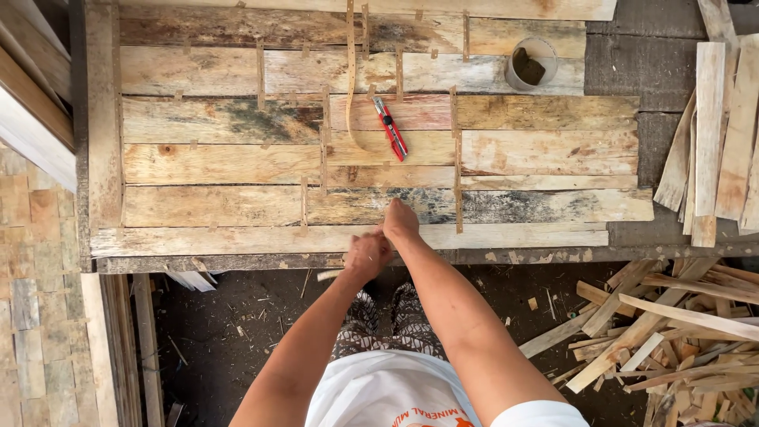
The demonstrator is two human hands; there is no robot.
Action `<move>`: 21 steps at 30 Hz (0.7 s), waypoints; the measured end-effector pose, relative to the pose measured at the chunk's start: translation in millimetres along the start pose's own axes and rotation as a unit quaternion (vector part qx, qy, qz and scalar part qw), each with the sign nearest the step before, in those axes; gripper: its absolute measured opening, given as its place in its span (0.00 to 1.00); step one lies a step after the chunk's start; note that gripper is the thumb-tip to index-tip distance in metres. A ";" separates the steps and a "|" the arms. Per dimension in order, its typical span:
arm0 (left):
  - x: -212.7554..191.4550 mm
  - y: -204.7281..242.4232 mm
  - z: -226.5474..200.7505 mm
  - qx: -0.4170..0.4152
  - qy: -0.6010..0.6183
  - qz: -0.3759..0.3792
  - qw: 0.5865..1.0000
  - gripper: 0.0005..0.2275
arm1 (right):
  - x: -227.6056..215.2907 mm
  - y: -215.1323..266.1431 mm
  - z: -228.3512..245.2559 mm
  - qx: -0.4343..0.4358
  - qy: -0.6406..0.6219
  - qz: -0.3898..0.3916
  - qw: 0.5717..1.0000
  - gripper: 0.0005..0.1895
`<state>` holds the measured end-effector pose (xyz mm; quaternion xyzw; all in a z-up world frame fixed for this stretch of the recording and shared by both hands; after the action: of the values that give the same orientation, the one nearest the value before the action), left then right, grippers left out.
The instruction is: Applying paper tape to the joints and edges of wooden planks on a workbench.
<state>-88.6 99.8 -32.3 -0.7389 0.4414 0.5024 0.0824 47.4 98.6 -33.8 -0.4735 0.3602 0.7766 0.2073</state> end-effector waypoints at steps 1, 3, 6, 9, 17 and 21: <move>-1.4 5.6 -0.4 0.000 -0.001 -0.001 1.000 0.05 | -8.9 4.3 6.1 -0.001 -0.001 0.000 1.000 0.38; -4.7 15.1 -7.2 0.042 0.115 -0.062 0.991 0.05 | -27.8 13.3 13.2 0.009 0.002 0.021 1.000 0.41; -44.3 18.8 -3.2 -0.043 0.144 -0.032 0.988 0.05 | 8.3 -1.7 -9.8 -0.039 0.018 -0.016 0.999 0.37; -33.5 12.6 35.9 -0.034 0.205 -0.166 0.964 0.03 | -1.8 5.2 -14.0 -0.030 -0.053 0.011 0.998 0.31; -50.7 25.0 43.0 -0.011 0.234 -0.222 0.946 0.05 | 40.9 -2.8 -46.9 -0.108 -0.081 -0.039 0.990 0.23; -44.2 25.3 43.0 -0.022 0.192 -0.222 0.956 0.06 | 32.0 2.5 -33.4 -0.120 -0.061 -0.091 0.987 0.33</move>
<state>-140.7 134.2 -8.8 -0.9024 0.2624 0.3298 0.0896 50.4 71.1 -70.9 -0.4773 0.2063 0.8197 0.2401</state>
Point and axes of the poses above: each hand's wrist, its own y-axis away from the middle knuckle, its own x-axis out of the palm, z = x × y, the point moved 2 cm from there along -y, towards the middle knuckle, and after that the axes turned 14 degrees about -z, right-handed, at the moved point
